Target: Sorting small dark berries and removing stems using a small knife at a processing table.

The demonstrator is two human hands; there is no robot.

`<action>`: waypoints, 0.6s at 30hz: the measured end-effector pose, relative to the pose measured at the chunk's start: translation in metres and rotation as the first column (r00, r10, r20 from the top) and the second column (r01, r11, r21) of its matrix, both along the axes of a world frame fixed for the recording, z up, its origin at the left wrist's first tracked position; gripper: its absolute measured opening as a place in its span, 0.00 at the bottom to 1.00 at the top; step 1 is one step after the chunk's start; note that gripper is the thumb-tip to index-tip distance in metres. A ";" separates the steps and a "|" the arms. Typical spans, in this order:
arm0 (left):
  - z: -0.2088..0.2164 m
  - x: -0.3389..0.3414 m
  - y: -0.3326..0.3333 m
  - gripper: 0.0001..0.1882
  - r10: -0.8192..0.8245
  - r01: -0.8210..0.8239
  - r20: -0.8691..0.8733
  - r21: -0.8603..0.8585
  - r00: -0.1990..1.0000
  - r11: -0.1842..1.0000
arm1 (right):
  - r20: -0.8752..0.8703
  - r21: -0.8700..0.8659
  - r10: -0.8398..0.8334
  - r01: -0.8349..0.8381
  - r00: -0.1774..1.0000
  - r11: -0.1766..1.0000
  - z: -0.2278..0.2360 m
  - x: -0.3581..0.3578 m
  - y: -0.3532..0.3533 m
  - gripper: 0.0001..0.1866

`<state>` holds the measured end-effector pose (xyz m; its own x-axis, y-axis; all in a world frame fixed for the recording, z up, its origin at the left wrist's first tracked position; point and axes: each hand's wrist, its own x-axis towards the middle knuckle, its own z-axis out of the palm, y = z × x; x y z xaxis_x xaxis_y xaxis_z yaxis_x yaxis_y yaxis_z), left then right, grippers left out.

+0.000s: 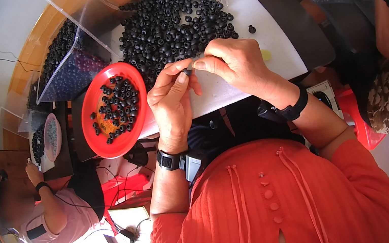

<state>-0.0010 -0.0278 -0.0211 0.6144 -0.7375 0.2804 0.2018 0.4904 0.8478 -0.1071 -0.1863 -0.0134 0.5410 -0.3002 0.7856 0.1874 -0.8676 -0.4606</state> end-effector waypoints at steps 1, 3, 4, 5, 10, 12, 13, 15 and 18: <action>0.000 0.000 0.000 0.13 -0.001 0.001 0.004 -0.002 1.000 1.000 | -0.003 -0.004 0.000 0.000 1.000 1.000 0.000 0.001 0.000 0.23; -0.001 0.002 0.000 0.13 -0.001 0.001 -0.006 0.003 1.000 1.000 | -0.002 -0.008 0.000 0.000 1.000 1.000 -0.001 0.001 0.000 0.23; -0.003 0.002 0.001 0.13 -0.003 0.003 -0.002 0.002 1.000 1.000 | -0.003 -0.015 -0.003 0.003 1.000 1.000 -0.002 0.001 0.000 0.24; -0.004 0.003 0.001 0.13 0.000 0.000 0.005 0.004 1.000 1.000 | -0.005 -0.021 -0.005 0.005 1.000 1.000 -0.002 0.001 0.000 0.24; -0.005 0.004 0.000 0.14 -0.016 0.016 0.029 -0.004 0.999 1.000 | -0.016 -0.026 -0.018 0.018 1.000 1.000 -0.003 -0.001 -0.001 0.24; -0.002 0.002 -0.001 0.13 -0.009 0.009 -0.011 -0.003 1.000 1.000 | -0.018 -0.030 -0.025 0.024 1.000 0.999 -0.002 -0.001 -0.001 0.24; -0.004 0.003 0.000 0.13 -0.011 0.011 -0.009 -0.003 1.000 1.000 | -0.027 -0.026 -0.021 0.021 0.999 0.999 -0.002 -0.001 0.000 0.24; -0.008 0.007 0.001 0.14 -0.010 0.010 0.012 0.002 1.000 1.000 | -0.034 -0.023 -0.019 0.019 0.999 1.000 -0.002 -0.001 0.000 0.24; -0.008 0.007 0.001 0.14 -0.005 0.005 0.031 0.005 1.000 1.000 | -0.049 -0.022 -0.024 0.023 0.999 0.999 -0.001 -0.001 0.000 0.24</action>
<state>0.0060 -0.0269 -0.0293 0.6017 -0.7419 0.2959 0.1777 0.4856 0.8559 -0.1081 -0.1863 -0.0148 0.5720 -0.2961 0.7650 0.1450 -0.8814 -0.4495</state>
